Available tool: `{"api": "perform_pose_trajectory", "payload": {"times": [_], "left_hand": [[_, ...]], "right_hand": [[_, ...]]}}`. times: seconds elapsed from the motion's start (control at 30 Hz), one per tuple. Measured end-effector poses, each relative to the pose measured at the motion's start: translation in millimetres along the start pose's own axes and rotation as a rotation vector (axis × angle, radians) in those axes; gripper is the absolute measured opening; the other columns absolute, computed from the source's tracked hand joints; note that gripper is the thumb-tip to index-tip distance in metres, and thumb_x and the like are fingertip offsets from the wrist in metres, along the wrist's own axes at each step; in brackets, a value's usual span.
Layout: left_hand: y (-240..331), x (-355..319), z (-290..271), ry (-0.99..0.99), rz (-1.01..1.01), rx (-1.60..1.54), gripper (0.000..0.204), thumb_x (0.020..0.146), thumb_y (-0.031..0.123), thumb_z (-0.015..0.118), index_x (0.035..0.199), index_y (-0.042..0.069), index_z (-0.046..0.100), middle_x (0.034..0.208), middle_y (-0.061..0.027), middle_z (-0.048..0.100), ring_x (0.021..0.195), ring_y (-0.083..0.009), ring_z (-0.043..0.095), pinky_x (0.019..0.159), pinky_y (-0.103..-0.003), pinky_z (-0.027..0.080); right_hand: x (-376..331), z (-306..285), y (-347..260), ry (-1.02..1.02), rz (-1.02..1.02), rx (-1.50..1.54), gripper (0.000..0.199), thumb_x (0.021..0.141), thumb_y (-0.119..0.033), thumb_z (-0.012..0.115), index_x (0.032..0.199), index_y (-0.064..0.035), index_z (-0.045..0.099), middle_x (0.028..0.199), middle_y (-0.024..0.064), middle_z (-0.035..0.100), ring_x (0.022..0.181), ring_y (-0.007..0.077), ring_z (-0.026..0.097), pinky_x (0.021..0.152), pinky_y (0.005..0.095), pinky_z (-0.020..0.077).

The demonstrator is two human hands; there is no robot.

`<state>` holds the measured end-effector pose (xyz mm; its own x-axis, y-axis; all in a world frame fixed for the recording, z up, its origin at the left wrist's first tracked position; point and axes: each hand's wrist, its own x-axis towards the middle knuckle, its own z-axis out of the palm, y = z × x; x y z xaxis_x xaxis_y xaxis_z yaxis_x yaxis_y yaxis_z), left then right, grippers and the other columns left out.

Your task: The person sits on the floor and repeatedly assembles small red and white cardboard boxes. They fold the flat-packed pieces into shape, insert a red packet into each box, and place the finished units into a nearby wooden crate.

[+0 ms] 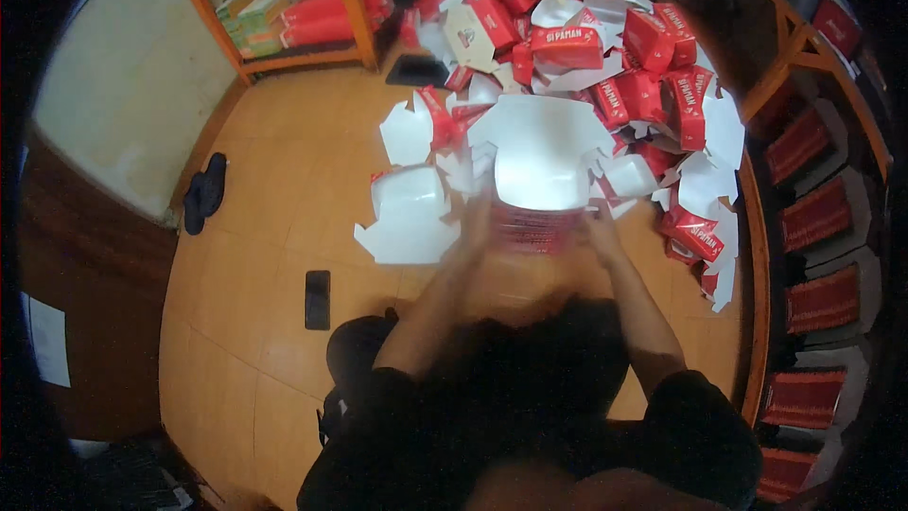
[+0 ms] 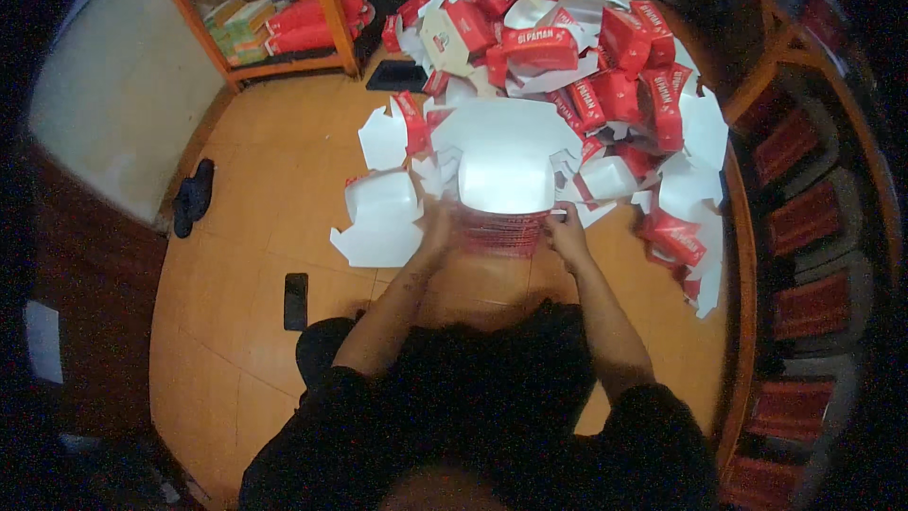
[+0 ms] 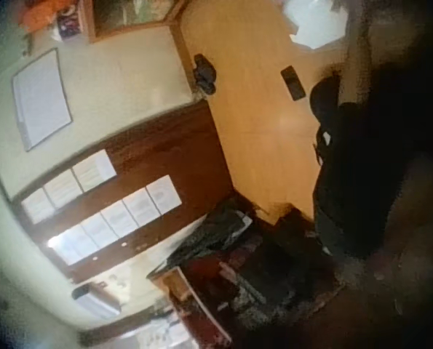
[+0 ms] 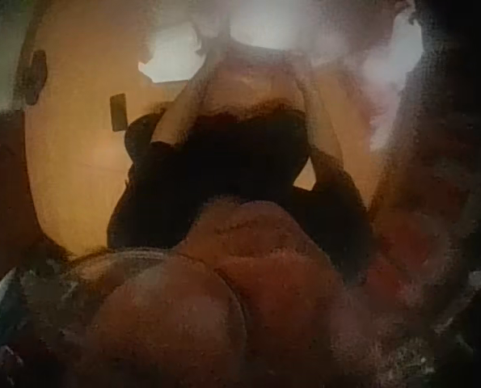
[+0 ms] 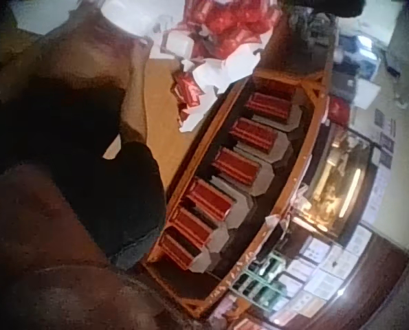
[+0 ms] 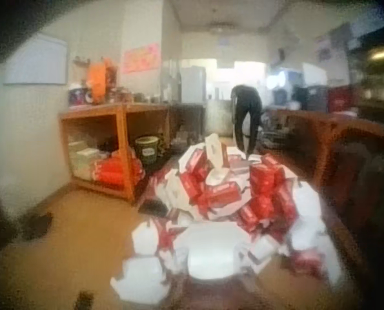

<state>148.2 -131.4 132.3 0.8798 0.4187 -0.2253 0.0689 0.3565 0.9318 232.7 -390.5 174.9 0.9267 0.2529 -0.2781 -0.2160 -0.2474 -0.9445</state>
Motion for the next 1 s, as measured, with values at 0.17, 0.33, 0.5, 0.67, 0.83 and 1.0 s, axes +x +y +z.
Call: {"api": "perform_pose_trajectory", "payload": {"times": [0.17,0.33,0.5,0.67,0.83,1.0], "left_hand": [[-63,7,-21,0.135,-0.136,-0.305,0.051,0.1,0.046,0.043,0.123,0.001,0.052,0.104,-0.0181,0.06,0.09,-0.0283,0.062,0.057,-0.043,0.052],[-51,9,9,-0.159,-0.394,-0.4,0.052,0.098,0.046,0.043,0.125,0.002,0.052,0.106,-0.0167,0.06,0.087,-0.0299,0.06,0.063,-0.044,0.052],[-57,43,13,-0.166,-0.329,-0.414,0.05,0.097,0.045,0.044,0.125,0.004,0.052,0.106,-0.0153,0.059,0.086,-0.029,0.059,0.064,-0.043,0.052],[-60,86,45,-0.183,-0.287,-0.349,0.048,0.096,0.044,0.045,0.125,0.005,0.053,0.106,-0.0138,0.058,0.084,-0.028,0.058,0.065,-0.042,0.051],[-63,118,40,-0.197,-0.312,-0.257,0.047,0.095,0.043,0.046,0.125,0.007,0.053,0.106,-0.0123,0.058,0.082,-0.0271,0.057,0.066,-0.041,0.051],[-71,124,39,-0.188,-0.321,-0.177,0.046,0.095,0.042,0.048,0.125,0.008,0.053,0.106,-0.0109,0.057,0.081,-0.0261,0.056,0.067,-0.04,0.05]], "right_hand": [[0,-8,22,-0.107,0.247,0.062,0.042,0.097,-0.045,0.042,0.123,-0.0132,0.05,0.103,0.0095,0.062,0.089,0.0218,0.061,0.067,0.0397,0.0496],[2,-2,3,-0.036,0.304,0.105,0.077,0.091,-0.072,0.035,0.145,-0.0172,0.041,0.139,0.0157,0.046,0.103,0.0298,0.053,0.078,0.0417,0.0444],[20,5,-8,0.007,0.203,0.228,0.088,0.087,-0.077,0.036,0.147,-0.0132,0.037,0.145,0.0169,0.04,0.115,0.0348,0.05,0.087,0.0524,0.0442],[69,-20,36,0.169,0.011,0.281,0.071,0.095,-0.064,0.038,0.142,-0.0125,0.042,0.129,0.0137,0.054,0.105,0.0277,0.059,0.087,0.053,0.0453],[64,-6,7,0.045,0.192,0.269,0.069,0.096,-0.065,0.033,0.139,-0.0122,0.042,0.138,0.0157,0.048,0.108,0.0317,0.057,0.083,0.0519,0.0451],[55,-7,-5,0.052,0.235,0.209,0.071,0.094,-0.064,0.036,0.144,-0.0141,0.034,0.146,0.0169,0.04,0.112,0.036,0.055,0.078,0.051,0.0444]]}}
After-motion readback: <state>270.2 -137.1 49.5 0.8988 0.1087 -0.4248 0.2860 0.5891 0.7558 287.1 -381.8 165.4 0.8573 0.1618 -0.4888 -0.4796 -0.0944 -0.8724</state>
